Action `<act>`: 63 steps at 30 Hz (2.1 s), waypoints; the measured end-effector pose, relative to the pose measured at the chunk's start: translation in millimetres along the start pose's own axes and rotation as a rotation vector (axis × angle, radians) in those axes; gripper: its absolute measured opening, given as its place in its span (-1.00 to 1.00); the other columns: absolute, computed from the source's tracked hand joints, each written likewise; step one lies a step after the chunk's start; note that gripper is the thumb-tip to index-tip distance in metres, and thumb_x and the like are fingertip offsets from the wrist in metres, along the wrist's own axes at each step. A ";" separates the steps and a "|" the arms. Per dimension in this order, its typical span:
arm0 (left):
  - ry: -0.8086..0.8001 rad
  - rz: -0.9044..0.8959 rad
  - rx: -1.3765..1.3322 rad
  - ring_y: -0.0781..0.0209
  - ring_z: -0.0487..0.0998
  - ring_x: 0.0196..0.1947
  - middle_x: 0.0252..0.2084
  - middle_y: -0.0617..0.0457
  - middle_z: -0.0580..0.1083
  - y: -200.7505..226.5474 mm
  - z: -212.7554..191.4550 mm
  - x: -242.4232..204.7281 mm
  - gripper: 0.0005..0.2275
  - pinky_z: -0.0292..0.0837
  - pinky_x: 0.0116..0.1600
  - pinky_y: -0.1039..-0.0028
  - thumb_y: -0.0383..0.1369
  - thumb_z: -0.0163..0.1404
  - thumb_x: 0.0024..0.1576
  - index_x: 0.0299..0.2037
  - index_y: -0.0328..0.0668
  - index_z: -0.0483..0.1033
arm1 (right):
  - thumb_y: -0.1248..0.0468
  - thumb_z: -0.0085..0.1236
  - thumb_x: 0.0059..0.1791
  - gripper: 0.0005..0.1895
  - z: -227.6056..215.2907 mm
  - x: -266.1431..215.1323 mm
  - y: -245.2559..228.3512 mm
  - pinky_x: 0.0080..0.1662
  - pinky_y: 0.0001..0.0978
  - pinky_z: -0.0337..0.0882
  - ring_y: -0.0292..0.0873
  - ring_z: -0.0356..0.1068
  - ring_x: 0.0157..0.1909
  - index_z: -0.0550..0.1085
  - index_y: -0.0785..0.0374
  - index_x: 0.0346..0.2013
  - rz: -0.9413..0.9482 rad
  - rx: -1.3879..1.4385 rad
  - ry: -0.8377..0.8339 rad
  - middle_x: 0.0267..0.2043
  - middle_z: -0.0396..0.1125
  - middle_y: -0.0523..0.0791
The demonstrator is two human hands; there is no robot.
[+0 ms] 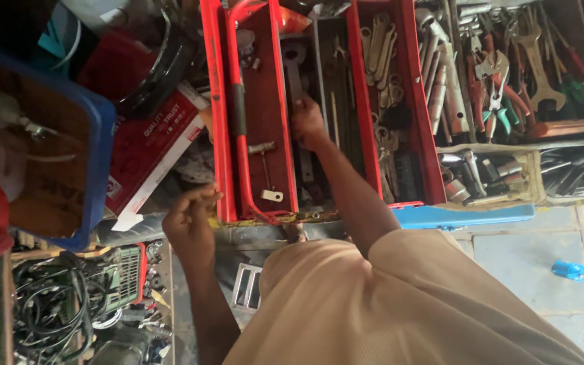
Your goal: The person opens a red toolbox and rummages through various compartments, picking up and placing back wrenches, sockets, and a hammer. They wipe the toolbox surface with a cloth and continue sorting tools within the cluttered workshop environment.
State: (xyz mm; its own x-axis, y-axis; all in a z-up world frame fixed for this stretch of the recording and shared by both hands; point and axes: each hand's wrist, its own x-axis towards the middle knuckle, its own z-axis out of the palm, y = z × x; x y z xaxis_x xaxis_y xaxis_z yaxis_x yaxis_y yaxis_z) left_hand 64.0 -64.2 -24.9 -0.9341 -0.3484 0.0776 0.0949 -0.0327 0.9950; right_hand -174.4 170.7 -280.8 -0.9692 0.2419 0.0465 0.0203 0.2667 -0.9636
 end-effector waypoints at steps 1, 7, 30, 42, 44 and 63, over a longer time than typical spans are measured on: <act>-0.010 0.002 0.046 0.07 0.68 -0.12 -0.10 -0.19 0.58 2.5 -0.2 0.4 -0.87 0.59 0.07 0.38 -0.62 -0.16 0.28 -0.16 -0.49 0.49 | 0.14 -0.11 0.23 -0.63 -1.0 -4.9 -3.9 -0.48 -0.25 0.30 -0.10 0.28 -0.45 0.35 0.06 0.34 0.283 0.245 -0.113 -0.34 0.32 -0.07; 0.013 -0.015 0.078 0.05 0.68 -0.13 -0.07 -0.21 0.59 12.1 3.4 14.5 -0.86 0.61 0.05 0.40 -0.61 -0.14 0.26 -0.15 -0.50 0.51 | 0.10 -0.12 0.18 -0.65 0.7 -1.5 -7.2 -0.58 -0.31 0.10 -0.24 0.06 -0.62 0.37 0.05 0.25 0.656 0.528 -0.164 -0.55 0.15 -0.16; 0.001 0.049 0.184 0.01 0.67 -0.07 -0.03 -0.23 0.58 8.4 -14.0 -6.0 -0.88 0.64 0.10 0.29 -0.56 -0.11 0.36 -0.11 -0.50 0.49 | 0.27 0.04 0.01 -0.51 16.0 -51.8 44.9 0.10 -0.04 0.36 0.20 0.34 0.10 0.40 0.58 0.15 -0.385 -1.274 -0.385 0.11 0.33 0.28; -0.009 0.428 0.398 0.02 0.64 -0.27 -0.26 -0.21 0.57 21.3 39.4 20.8 -0.82 0.58 -0.04 0.42 -0.68 -0.27 0.09 -0.43 -0.42 0.42 | 0.51 0.09 -0.19 -0.75 -172.6 -149.3 -163.0 -0.13 -0.11 0.50 0.11 0.51 -0.14 0.57 0.26 -0.28 -0.322 -0.341 -0.248 -0.19 0.48 0.02; 0.026 0.491 0.358 0.06 0.61 -0.41 -0.42 -0.18 0.52 23.7 54.8 20.8 -0.84 0.57 -0.16 0.44 -0.68 -0.27 0.04 -0.54 -0.40 0.32 | 0.53 0.09 -0.20 -0.77 -214.0 -150.0 -183.3 -0.13 -0.14 0.50 0.06 0.51 -0.17 0.57 0.26 -0.33 -0.422 -0.376 -0.090 -0.23 0.49 -0.01; -0.379 0.364 0.764 -0.16 0.49 0.23 0.21 -0.20 0.44 13.6 375.3 -128.0 -0.69 0.42 0.30 0.11 -0.43 0.03 0.27 0.21 -0.28 0.38 | 0.45 0.16 -0.02 -0.81 -446.8 -89.8 -101.8 -0.10 -0.32 0.49 -0.09 0.53 -0.17 0.51 0.37 -0.10 -0.180 -0.058 0.153 -0.18 0.49 0.01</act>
State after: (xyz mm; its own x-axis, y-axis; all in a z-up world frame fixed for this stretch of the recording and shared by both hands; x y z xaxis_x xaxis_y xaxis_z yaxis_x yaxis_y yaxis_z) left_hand 55.7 331.5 2.5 -0.9542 0.1177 0.2751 0.2775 0.6919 0.6666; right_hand 20.2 538.6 -69.2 -0.9100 0.3232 0.2596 -0.1308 0.3702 -0.9197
